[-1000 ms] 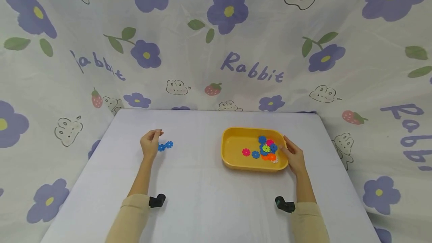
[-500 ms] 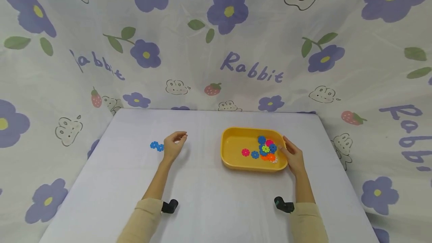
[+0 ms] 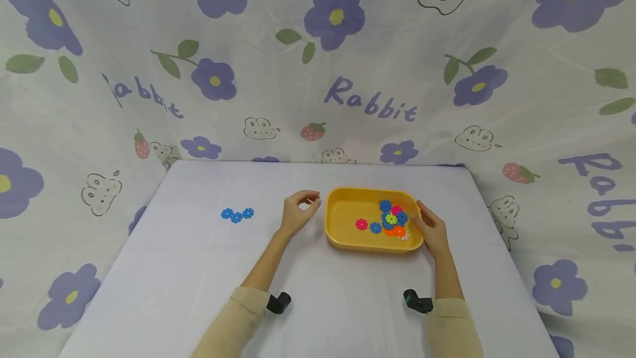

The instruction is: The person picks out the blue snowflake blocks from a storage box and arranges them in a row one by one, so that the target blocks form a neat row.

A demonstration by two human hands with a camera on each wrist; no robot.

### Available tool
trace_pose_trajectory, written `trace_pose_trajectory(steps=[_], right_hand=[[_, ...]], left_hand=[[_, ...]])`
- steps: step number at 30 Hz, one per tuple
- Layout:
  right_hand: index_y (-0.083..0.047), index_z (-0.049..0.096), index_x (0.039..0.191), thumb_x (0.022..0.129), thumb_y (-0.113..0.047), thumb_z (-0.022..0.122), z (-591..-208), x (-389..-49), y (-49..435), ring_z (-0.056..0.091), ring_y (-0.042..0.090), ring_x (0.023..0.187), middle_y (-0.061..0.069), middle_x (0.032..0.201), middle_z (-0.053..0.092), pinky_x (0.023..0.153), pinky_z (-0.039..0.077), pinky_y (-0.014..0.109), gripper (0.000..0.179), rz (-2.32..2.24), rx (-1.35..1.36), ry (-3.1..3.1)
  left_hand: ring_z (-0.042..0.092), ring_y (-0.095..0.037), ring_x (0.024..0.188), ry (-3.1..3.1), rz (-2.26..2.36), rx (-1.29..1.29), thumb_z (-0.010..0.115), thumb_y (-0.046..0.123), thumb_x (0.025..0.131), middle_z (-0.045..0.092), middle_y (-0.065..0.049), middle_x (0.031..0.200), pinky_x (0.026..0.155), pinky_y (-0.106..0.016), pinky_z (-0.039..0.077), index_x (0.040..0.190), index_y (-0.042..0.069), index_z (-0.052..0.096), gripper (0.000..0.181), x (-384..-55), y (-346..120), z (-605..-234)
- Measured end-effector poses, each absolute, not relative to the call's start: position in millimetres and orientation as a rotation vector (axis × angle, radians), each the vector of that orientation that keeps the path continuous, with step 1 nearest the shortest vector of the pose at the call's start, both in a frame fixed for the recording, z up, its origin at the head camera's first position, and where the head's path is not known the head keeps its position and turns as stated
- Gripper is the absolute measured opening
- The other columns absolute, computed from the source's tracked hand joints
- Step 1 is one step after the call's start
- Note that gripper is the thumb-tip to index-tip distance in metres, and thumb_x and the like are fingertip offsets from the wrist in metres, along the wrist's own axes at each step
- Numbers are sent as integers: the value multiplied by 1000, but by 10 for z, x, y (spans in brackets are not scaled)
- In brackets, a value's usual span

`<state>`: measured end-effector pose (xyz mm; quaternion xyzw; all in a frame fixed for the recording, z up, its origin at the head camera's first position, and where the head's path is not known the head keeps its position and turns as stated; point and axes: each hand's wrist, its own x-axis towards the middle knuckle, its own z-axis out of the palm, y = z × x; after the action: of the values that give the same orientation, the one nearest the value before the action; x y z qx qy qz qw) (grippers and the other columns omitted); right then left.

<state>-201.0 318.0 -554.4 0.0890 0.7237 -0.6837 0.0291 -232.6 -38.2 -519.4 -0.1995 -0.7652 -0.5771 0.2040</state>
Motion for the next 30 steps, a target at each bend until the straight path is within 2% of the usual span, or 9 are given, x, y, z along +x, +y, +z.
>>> trace_pose_trajectory(steps=[3,9,13,20,26,30], right_hand=[[-14,32,147,92,-20,61,-5537,-2012,3174,41,10,125,22,151,24,84,44,9,61,-2132,276,2220],[-16,36,145,93,-20,61,-5538,-2016,3162,45,4,120,16,150,31,85,45,11,58,-2139,291,2223],[-14,32,147,93,-22,60,-5535,-2011,3168,42,7,125,19,151,26,86,44,11,61,-2106,278,2233],[-12,27,148,93,-23,59,-5539,-2017,3196,39,12,128,22,152,22,89,42,15,64,-2084,287,2243],[-12,29,148,92,-24,60,-5527,-2011,3184,40,11,127,23,151,23,94,40,20,65,-2094,302,2233],[-12,28,148,92,-24,60,-5518,-2014,3173,35,19,134,22,152,23,97,37,25,65,-2081,309,2243]], left_hand=[[65,-29,78,-2166,-1609,-627,68,1,80,70,-18,89,71,-39,55,94,-9,67,17,-2346,-177,-5133],[65,-29,81,-2254,-1638,-731,68,4,81,69,-20,92,75,-32,55,97,-11,66,22,-2381,160,-5086],[65,-27,86,-2374,-1688,-756,69,7,83,68,-19,97,78,-30,54,101,-8,66,23,-2390,334,-5082],[62,-21,88,-2561,-1634,-793,69,13,85,69,-12,99,75,-18,50,104,-3,67,25,-2403,599,-5205],[59,-12,83,-2714,-1616,-833,72,12,82,68,-12,100,72,-13,47,107,-2,67,29,-2404,790,-5340],[58,-13,83,-2824,-1505,-878,74,12,81,67,-11,100,72,-13,45,108,-1,67,31,-2423,893,-5376]])
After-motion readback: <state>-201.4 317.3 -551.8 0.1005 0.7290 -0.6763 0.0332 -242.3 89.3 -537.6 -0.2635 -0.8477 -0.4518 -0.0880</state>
